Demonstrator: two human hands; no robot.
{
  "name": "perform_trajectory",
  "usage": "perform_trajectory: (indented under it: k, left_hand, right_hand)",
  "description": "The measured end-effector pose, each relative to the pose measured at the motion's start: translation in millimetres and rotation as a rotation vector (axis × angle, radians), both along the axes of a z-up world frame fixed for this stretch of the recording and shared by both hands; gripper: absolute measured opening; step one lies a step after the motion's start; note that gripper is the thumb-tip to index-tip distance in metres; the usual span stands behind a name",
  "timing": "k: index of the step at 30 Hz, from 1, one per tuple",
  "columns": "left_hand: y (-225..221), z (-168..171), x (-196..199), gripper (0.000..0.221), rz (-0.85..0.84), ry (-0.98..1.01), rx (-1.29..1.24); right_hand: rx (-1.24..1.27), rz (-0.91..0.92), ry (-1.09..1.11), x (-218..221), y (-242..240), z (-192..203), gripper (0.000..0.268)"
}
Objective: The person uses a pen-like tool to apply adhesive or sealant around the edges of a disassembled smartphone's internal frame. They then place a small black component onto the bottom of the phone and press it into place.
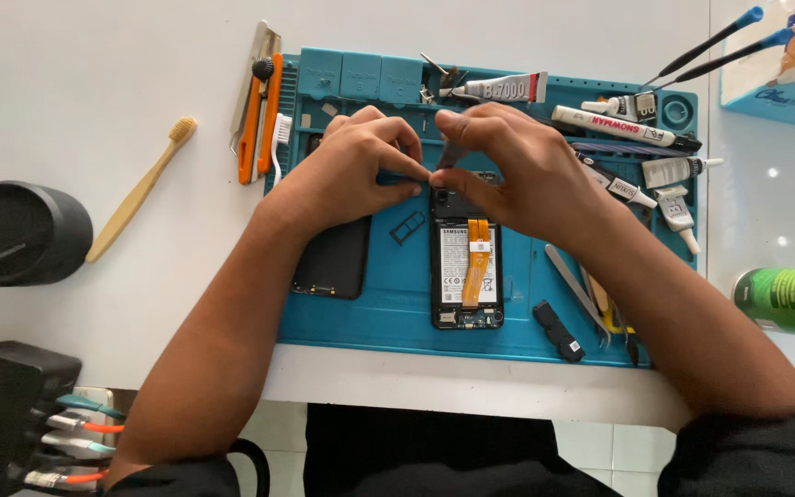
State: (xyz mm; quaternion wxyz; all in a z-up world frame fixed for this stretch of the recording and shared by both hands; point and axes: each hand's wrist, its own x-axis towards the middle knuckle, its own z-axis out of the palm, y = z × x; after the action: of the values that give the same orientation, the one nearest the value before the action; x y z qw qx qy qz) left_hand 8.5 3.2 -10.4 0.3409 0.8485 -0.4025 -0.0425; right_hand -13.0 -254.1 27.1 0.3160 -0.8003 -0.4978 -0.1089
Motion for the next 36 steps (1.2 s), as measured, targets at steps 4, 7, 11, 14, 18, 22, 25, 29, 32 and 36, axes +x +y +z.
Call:
perform_trajectory:
  k: [4,7,11,14,18,22,25,29,32,36]
  left_hand:
    - [0,-6,2,0.019,0.003,-0.005,0.007]
    - [0,-5,1,0.016,0.003,-0.018,0.017]
    - [0,-3,1,0.015,-0.003,-0.019,0.001]
    - [0,-5,0,0.015,-0.005,-0.017,0.005]
    - [0,-9,2,0.016,0.006,-0.038,-0.013]
    - [-2,-1,-8,0.011,0.086,-0.063,-0.064]
    - [-3,0,-7,0.010,0.080,-0.091,-0.068]
    - [-4,-3,-5,0.012,0.109,-0.066,-0.022]
    - [-3,-6,-3,0.013,0.106,-0.054,-0.023]
    - [-2,2,-5,0.015,0.090,-0.022,-0.011]
  right_hand:
    - [-0.055,0.037,0.217,1,1,13,0.055]
    - [-0.032,-0.031,0.174,3,0,4,0.061]
    - [0.010,-0.073,0.072,3,-2,-8,0.058]
    - [0.000,-0.047,0.055,-3,2,-4,0.056]
    - [-0.044,0.050,0.220,-5,4,9,0.052]
    - [0.155,0.005,0.170,-6,19,0,0.051]
    - [0.226,-0.004,0.151,-5,25,-8,0.043]
    - [0.160,0.019,0.154,-5,27,0,0.045]
    - [0.144,-0.024,0.190,-7,21,2,0.054]
    - [0.223,-0.094,0.206,-3,8,10,0.062]
